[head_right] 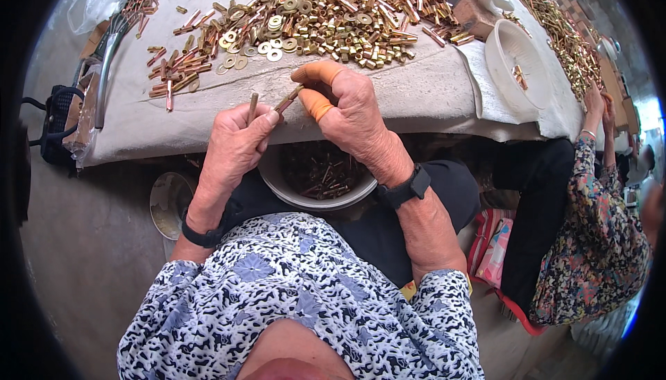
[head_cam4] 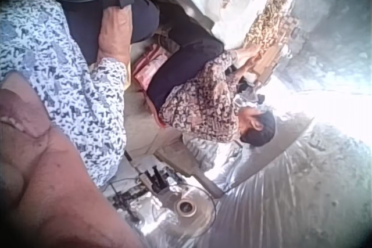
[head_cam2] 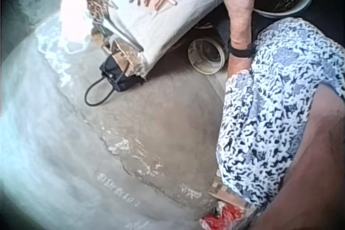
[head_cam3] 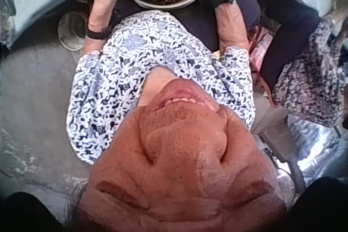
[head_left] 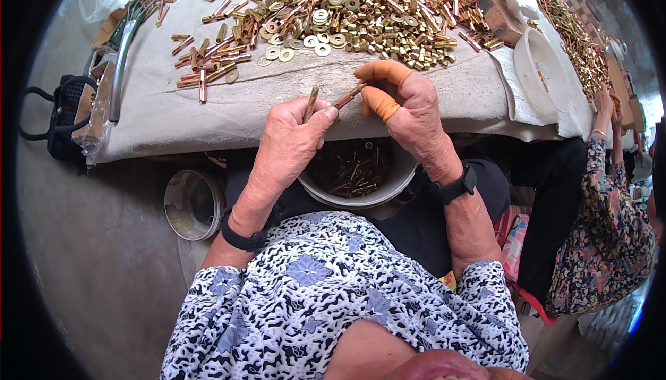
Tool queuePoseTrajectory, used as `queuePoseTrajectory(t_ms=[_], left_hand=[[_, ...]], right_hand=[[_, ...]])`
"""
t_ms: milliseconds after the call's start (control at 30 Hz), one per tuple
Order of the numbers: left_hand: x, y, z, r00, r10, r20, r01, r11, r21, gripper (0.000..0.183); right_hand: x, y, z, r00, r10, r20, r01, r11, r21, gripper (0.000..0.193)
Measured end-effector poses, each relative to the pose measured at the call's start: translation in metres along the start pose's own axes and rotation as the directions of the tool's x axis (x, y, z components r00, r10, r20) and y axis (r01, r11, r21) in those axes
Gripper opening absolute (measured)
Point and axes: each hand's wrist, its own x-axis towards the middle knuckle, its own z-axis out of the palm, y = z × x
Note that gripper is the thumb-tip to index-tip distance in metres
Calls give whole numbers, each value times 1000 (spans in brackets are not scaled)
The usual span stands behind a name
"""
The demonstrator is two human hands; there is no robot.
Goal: Assembling metal pins and washers by hand and using a small rake to organize the workspace.
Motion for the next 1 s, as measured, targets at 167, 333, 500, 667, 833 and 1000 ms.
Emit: queuePoseTrajectory(t_ms=[167, 333, 500, 667, 833, 1000], left_hand=[[-2, 3, 0, 998, 45, -47, -41, 994, 101, 20], [0, -10, -4, 977, 204, -58, -191, 965, 178, 20], [-3, 7, -6, 989, -101, 109, 114, 987, -116, 20], [-4, 6, -7, 982, -140, 125, 153, 983, -106, 19], [-2, -3, -3, 997, 59, 44, -64, 992, 111, 17], [-7, 0, 4, 984, 177, -6, -168, 943, 288, 15]], right_hand=[[0, -4, -1, 999, 28, 20, -26, 993, -111, 16], [-2, -3, -2, 999, -20, 48, 29, 983, -180, 14], [-3, 0, -4, 993, -45, 109, 39, 998, 58, 17], [-4, -11, -6, 980, 167, 110, -167, 986, -3, 16], [-2, -14, -4, 997, 28, 77, -5, 961, -278, 14], [0, -8, -3, 972, -223, 71, 226, 822, -523, 31]])
